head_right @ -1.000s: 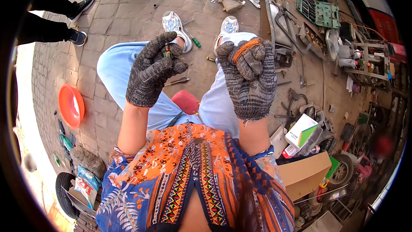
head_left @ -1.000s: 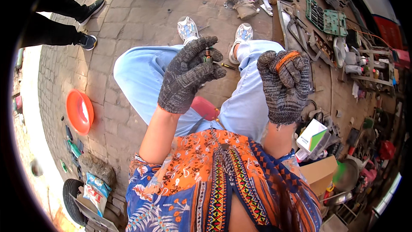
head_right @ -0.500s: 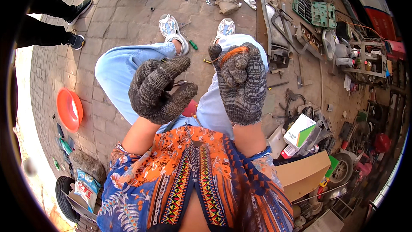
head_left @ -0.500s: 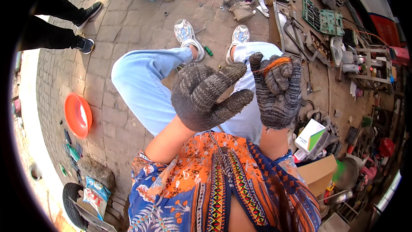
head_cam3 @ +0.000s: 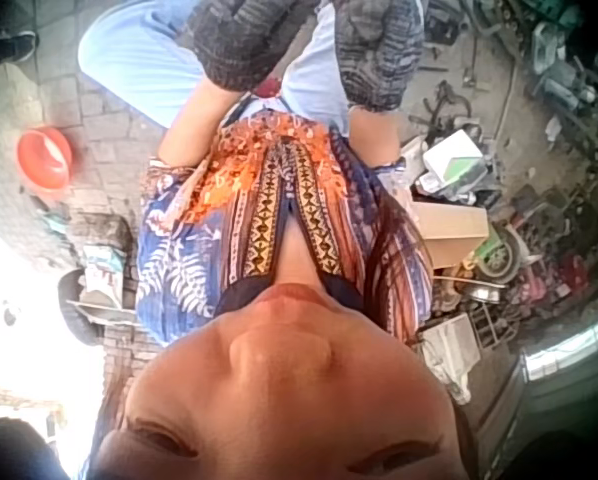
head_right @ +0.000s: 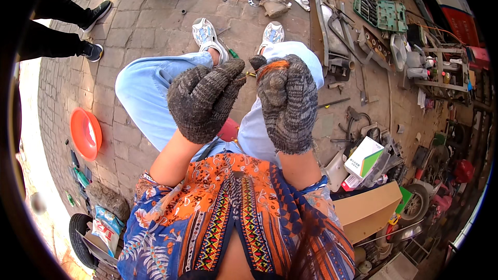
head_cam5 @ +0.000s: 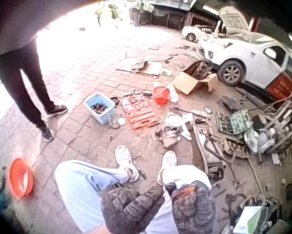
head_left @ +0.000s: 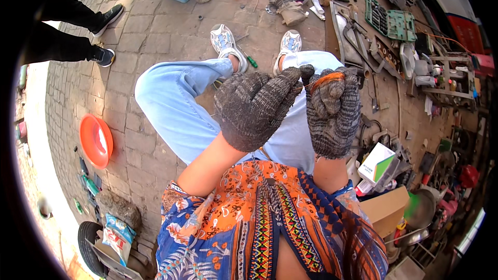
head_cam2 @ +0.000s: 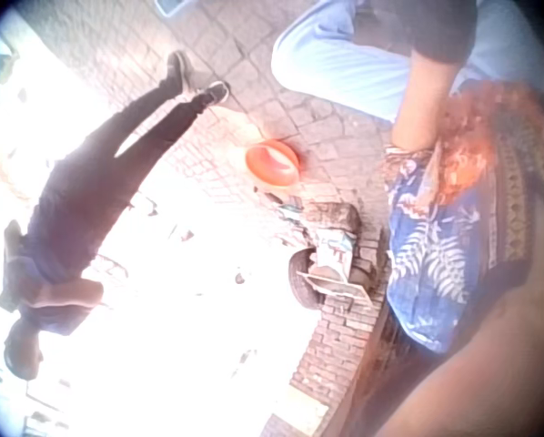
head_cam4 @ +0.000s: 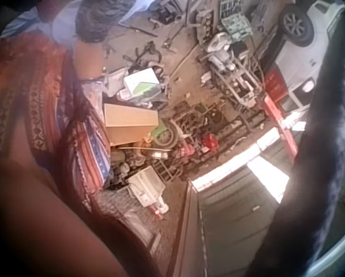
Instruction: The person sits on the ground in a workshop area and uses a screwdriver to manipulate a small electronic component held in gloved hands. The person repeatedly adjusts the component and uses the tool to probe or tighten parts of the device.
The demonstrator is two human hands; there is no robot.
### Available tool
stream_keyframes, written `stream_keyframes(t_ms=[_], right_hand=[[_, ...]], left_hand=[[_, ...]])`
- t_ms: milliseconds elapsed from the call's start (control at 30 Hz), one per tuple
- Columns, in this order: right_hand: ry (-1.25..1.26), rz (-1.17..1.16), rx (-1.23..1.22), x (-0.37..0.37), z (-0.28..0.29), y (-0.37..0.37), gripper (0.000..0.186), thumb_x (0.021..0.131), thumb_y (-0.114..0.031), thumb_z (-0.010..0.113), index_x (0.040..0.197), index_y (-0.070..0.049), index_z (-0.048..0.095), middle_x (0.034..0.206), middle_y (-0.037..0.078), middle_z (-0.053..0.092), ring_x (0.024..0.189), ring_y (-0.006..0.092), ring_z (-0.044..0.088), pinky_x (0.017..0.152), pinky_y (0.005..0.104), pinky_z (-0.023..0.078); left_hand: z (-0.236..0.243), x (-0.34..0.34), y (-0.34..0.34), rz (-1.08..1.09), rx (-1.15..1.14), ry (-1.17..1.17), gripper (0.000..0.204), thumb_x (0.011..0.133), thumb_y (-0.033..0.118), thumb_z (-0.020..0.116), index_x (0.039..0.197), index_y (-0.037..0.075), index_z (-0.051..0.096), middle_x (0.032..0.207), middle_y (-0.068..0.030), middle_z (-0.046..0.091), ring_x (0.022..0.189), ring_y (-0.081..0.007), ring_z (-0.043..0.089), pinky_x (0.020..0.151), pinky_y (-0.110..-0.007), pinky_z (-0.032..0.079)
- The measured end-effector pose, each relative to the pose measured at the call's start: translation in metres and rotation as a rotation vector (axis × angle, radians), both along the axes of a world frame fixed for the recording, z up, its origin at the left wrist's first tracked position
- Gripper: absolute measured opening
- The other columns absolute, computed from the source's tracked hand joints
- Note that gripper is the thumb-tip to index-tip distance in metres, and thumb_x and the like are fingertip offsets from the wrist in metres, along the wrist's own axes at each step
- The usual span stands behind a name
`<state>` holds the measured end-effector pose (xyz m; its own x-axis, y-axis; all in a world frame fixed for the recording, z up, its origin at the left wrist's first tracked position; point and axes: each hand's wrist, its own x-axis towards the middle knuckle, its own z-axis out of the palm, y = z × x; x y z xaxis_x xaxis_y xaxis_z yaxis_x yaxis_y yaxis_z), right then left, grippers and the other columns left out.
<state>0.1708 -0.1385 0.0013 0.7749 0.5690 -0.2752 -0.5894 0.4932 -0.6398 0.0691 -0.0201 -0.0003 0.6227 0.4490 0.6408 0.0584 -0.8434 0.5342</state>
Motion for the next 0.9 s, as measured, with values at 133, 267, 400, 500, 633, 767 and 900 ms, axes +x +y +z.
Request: stream_keyframes(t_ms=[133, 267, 400, 500, 633, 767, 900], right_hand=[[-0.119, 0.146, 0.205, 0.012, -0.025, -0.009, 0.023, 0.094, -0.020, 0.050, 0.112, -0.008, 0.056, 0.092, 0.004, 0.061, 0.076, 0.0104, 0.060, 0.067, 0.0259, 0.054], [-0.179, 0.095, 0.159, 0.008, -0.021, -0.008, 0.024, 0.094, -0.020, 0.050, 0.113, -0.006, 0.056, 0.096, 0.005, 0.061, 0.082, 0.0117, 0.061, 0.067, 0.0263, 0.054], [-0.240, 0.193, 0.214, 0.009, -0.017, 0.000, 0.027, 0.094, -0.020, 0.049, 0.114, -0.002, 0.055, 0.101, 0.008, 0.062, 0.089, 0.0145, 0.061, 0.073, 0.0271, 0.052], [-0.402, 0.113, -0.048, -0.003, -0.001, 0.012, 0.029, 0.095, -0.020, 0.048, 0.115, 0.001, 0.055, 0.104, 0.009, 0.062, 0.093, 0.0162, 0.060, 0.080, 0.0276, 0.050], [-0.528, 0.179, -0.150, -0.002, -0.006, 0.011, 0.030, 0.096, -0.019, 0.046, 0.116, 0.002, 0.054, 0.106, 0.010, 0.062, 0.096, 0.0171, 0.059, 0.084, 0.0283, 0.049], [-0.499, 0.109, -0.169, 0.001, -0.016, 0.014, 0.028, 0.093, -0.019, 0.050, 0.112, 0.001, 0.054, 0.100, 0.010, 0.061, 0.091, 0.0198, 0.060, 0.093, 0.0381, 0.046], [0.016, 0.106, 0.170, 0.007, -0.011, 0.016, 0.025, 0.091, -0.018, 0.053, 0.108, 0.000, 0.055, 0.090, 0.009, 0.062, 0.087, 0.0203, 0.061, 0.099, 0.0475, 0.041]], left_hand=[[-0.001, -0.001, 0.000, 0.016, 0.019, 0.050, 0.033, 0.067, 0.014, 0.075, 0.099, 0.012, 0.068, 0.066, -0.0048, 0.060, 0.056, -0.0215, 0.054, 0.052, -0.033, 0.043], [0.000, -0.001, 0.003, -0.025, 0.048, 0.090, 0.031, 0.070, 0.013, 0.072, 0.101, 0.012, 0.067, 0.067, -0.0064, 0.059, 0.057, -0.0230, 0.055, 0.052, -0.035, 0.042], [-0.002, 0.000, 0.003, -0.091, 0.015, 0.138, 0.020, 0.075, 0.019, 0.067, 0.093, 0.011, 0.065, 0.066, -0.0061, 0.057, 0.058, -0.0237, 0.057, 0.048, -0.038, 0.041], [-0.004, 0.002, -0.005, -0.186, -0.273, 0.096, 0.019, 0.076, 0.019, 0.066, 0.091, 0.007, 0.065, 0.069, -0.0106, 0.058, 0.062, -0.0291, 0.058, 0.053, -0.040, 0.044], [-0.012, 0.004, -0.007, -0.250, -0.562, -0.024, 0.015, 0.076, 0.015, 0.066, 0.086, 0.005, 0.065, 0.074, -0.0136, 0.061, 0.065, -0.0312, 0.060, 0.056, -0.039, 0.046], [-0.006, 0.000, -0.003, -0.312, -0.573, 0.064, 0.014, 0.074, 0.013, 0.068, 0.085, 0.005, 0.066, 0.074, -0.0136, 0.062, 0.062, -0.0306, 0.060, 0.055, -0.037, 0.046], [0.008, -0.012, 0.008, -0.448, -0.553, 0.172, 0.012, 0.076, 0.010, 0.066, 0.085, 0.003, 0.068, 0.076, -0.0099, 0.065, 0.063, -0.0202, 0.061, 0.060, -0.029, 0.047]])
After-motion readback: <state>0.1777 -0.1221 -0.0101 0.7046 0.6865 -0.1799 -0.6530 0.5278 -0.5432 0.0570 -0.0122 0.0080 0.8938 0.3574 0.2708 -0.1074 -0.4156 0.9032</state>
